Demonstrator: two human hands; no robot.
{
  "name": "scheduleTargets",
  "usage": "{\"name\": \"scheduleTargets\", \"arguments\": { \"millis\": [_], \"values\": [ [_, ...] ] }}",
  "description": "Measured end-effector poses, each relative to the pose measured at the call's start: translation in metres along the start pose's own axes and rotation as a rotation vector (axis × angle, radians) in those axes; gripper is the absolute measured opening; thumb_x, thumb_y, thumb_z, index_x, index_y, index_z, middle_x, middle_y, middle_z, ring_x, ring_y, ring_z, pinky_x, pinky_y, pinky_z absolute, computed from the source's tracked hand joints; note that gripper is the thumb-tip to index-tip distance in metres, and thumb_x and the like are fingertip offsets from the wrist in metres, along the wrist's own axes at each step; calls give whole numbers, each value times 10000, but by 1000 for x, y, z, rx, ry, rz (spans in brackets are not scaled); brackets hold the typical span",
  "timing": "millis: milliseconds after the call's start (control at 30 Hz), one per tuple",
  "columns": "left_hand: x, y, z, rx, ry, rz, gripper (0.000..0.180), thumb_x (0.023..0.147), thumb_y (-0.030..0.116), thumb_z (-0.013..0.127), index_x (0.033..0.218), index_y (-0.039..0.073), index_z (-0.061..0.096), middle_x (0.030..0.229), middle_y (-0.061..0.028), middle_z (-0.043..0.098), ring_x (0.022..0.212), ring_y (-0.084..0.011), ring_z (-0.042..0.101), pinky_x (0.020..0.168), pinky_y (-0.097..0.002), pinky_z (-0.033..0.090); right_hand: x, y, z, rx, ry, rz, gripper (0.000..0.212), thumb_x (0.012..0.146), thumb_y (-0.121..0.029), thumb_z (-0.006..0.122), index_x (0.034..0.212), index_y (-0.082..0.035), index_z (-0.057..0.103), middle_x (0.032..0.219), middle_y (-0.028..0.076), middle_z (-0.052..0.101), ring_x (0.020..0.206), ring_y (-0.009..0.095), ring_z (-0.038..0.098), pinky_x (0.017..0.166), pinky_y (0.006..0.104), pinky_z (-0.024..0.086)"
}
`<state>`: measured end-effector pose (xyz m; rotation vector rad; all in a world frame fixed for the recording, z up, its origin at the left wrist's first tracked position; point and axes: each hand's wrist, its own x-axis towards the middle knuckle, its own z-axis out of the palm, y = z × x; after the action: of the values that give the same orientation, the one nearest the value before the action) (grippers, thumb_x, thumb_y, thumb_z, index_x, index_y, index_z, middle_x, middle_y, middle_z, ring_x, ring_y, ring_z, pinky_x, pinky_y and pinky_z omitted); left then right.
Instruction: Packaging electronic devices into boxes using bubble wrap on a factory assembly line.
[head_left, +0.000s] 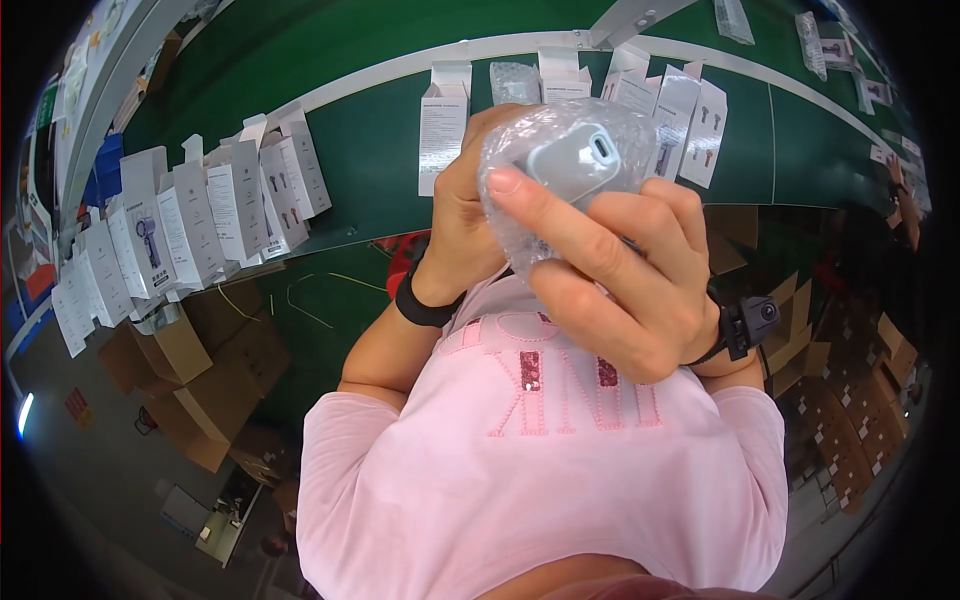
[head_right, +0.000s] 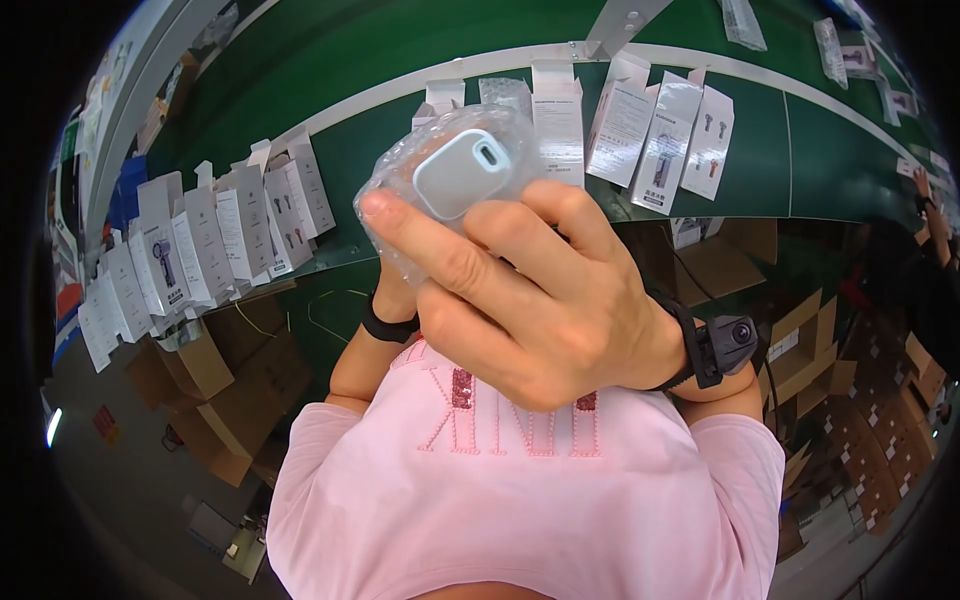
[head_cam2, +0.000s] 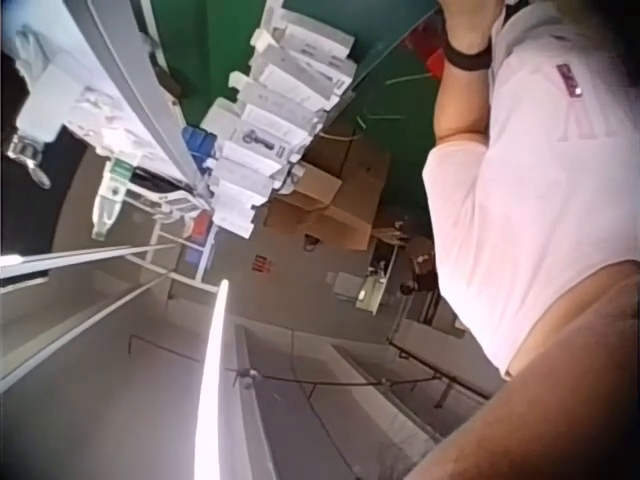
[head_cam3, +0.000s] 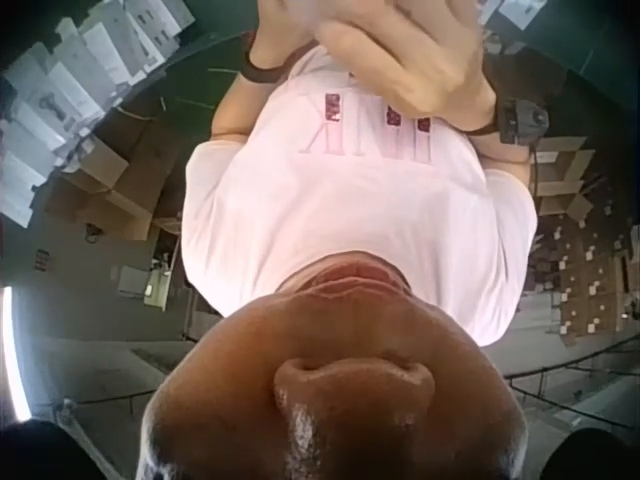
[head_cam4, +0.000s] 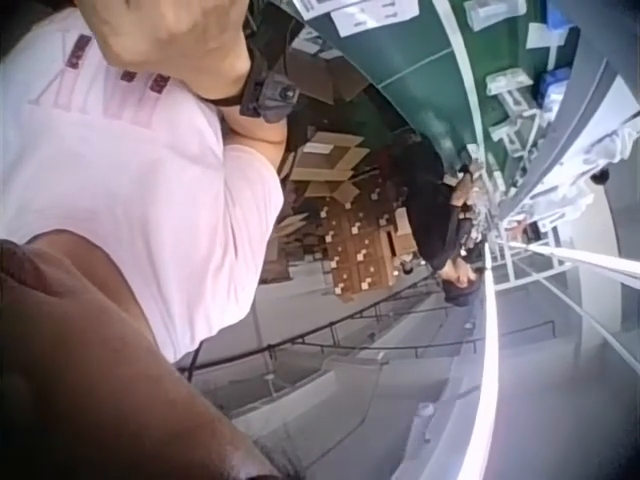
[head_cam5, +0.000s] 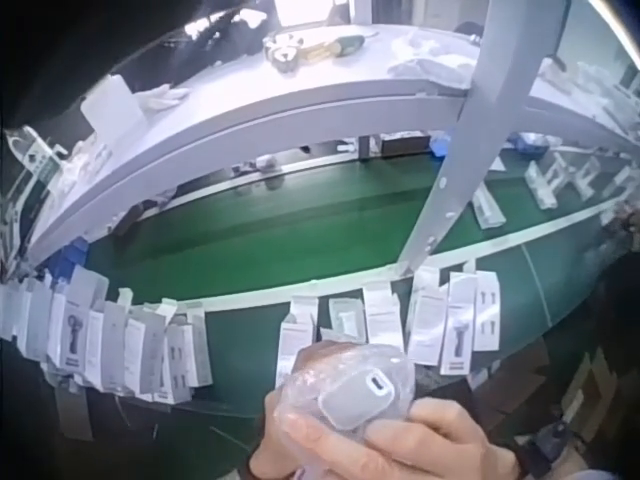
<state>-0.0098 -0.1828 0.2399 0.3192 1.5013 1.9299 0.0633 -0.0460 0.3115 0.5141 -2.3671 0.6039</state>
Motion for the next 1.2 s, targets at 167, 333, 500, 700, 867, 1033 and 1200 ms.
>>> {"name": "scheduleTargets", "arguments": {
  "millis": [167,333,500,700,867,1033,1200],
  "values": [
    [2,1,3,187,-100,238,453,773,93,777,1186,11,609,1122,-79,640,1001,-130,594,852,-281,483,-15,31,-19,272,418,477,884,719,-453,799,1351,29,412,1446,274,350,1161,337,517,968,419,423],
    [3,-36,45,-50,-486,-102,394,820,192,740,1116,-32,606,1037,-110,660,942,-168,607,860,-311,479,-72,64,-13,1435,-119,1051,964,705,-304,819,1442,26,293,1136,244,613,1067,302,613,1018,493,424],
    [32,-54,19,642,-397,36,591,775,407,744,1102,-66,606,1022,-256,635,966,-335,622,844,-372,489,-135,104,-1,1426,128,1227,400,821,-203,681,1139,-2,547,854,109,597,831,218,608,948,499,474],
    [91,-109,-22,867,146,-66,687,727,416,785,1111,-107,561,1035,-287,596,964,-372,606,836,-415,496,-158,153,-23,1387,445,1323,265,892,-203,636,1080,-22,589,910,56,542,849,197,543,951,461,458],
    [123,-180,32,1183,263,-48,874,634,393,841,1187,-123,405,1058,-296,545,990,-432,555,866,-447,477,-159,162,-21,1337,473,1293,199,910,-239,636,995,-68,581,898,46,535,851,196,541,938,456,462],
    [114,-175,37,935,270,-9,789,614,246,789,1188,-94,368,1088,-292,509,1028,-440,520,914,-459,448,-172,169,-26,1421,420,1235,167,893,-219,653,901,-108,529,883,35,520,794,178,539,912,450,473],
    [63,-89,32,809,96,118,955,602,284,841,1299,-88,305,1164,-271,514,1082,-395,554,913,-431,467,-125,146,-30,918,-206,1147,571,804,-112,692,1342,-73,504,854,47,572,751,138,556,872,313,440]
  ]
}}
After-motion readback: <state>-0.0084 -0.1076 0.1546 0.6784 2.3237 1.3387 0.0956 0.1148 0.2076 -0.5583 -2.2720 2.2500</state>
